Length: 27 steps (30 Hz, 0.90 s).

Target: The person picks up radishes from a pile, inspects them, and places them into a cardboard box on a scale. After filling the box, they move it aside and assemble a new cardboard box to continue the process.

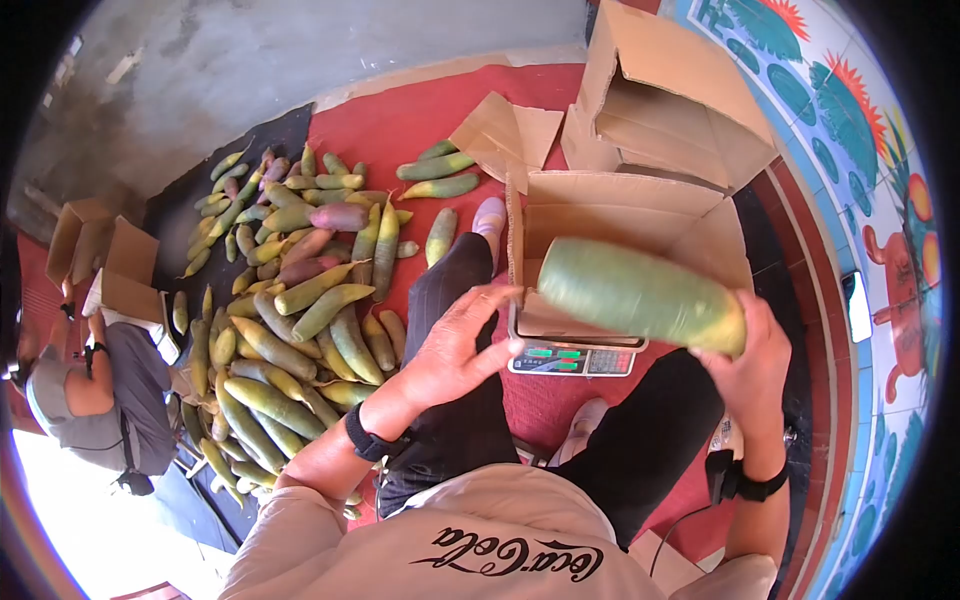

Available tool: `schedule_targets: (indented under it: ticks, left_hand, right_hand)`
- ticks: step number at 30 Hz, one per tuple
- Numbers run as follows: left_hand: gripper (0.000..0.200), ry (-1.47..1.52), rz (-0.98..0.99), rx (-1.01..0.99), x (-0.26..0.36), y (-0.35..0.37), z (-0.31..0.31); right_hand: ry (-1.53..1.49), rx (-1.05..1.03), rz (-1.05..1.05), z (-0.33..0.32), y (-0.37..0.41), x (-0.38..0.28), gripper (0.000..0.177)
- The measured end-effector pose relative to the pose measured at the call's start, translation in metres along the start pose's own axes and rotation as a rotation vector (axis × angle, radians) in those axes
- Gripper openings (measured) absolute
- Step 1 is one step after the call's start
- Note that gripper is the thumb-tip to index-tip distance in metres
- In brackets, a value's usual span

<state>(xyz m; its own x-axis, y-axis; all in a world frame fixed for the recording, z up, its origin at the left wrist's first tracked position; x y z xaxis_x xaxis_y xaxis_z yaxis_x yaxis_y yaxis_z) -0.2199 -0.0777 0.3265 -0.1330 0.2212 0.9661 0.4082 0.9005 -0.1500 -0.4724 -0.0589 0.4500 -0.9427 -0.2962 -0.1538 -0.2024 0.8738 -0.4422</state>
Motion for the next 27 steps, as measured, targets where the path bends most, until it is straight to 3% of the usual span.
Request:
schedule_targets:
  ticks: [1, 3, 6, 19, 23, 27]
  left_hand:
    - [0.06, -0.398, 0.173, 0.064, 0.013, -0.005, 0.001]
    - [0.066, -0.48, 0.218, 0.045, 0.011, -0.017, 0.01]
    - [0.067, -0.678, 0.205, -0.021, -0.01, -0.029, 0.025]
    - [0.068, -0.662, 0.221, -0.15, -0.028, -0.028, 0.035]
    - [0.068, -0.632, 0.209, -0.144, -0.03, -0.03, 0.034]
    - [0.07, -0.596, 0.193, -0.183, -0.034, -0.031, 0.033]
  right_hand:
    - [0.029, 0.011, 0.022, -0.001, -0.006, 0.011, 0.062]
    - [0.088, -0.006, 0.04, 0.002, -0.024, 0.024, 0.062]
    - [0.29, -0.059, -0.111, 0.013, -0.049, 0.029, 0.062]
    - [0.62, -0.944, -0.168, 0.208, -0.099, 0.073, 0.042]
    - [0.623, -1.052, -0.263, 0.258, -0.102, 0.058, 0.045]
    - [0.458, -1.211, -0.192, 0.297, -0.088, 0.055, 0.052]
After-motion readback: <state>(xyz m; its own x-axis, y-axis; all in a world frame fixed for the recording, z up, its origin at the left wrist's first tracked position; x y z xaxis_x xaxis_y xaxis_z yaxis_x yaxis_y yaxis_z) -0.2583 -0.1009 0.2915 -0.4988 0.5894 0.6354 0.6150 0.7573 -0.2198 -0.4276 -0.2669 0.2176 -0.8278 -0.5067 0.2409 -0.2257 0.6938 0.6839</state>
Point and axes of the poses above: each hand's wrist, its own y-axis away from the middle knuckle, its own z-axis out of the palm, x = y × z, the point moved 9 cm from there along -y, towards the middle knuckle, and after that the axes turned 3 degrees about y, right-handed, at the moved point
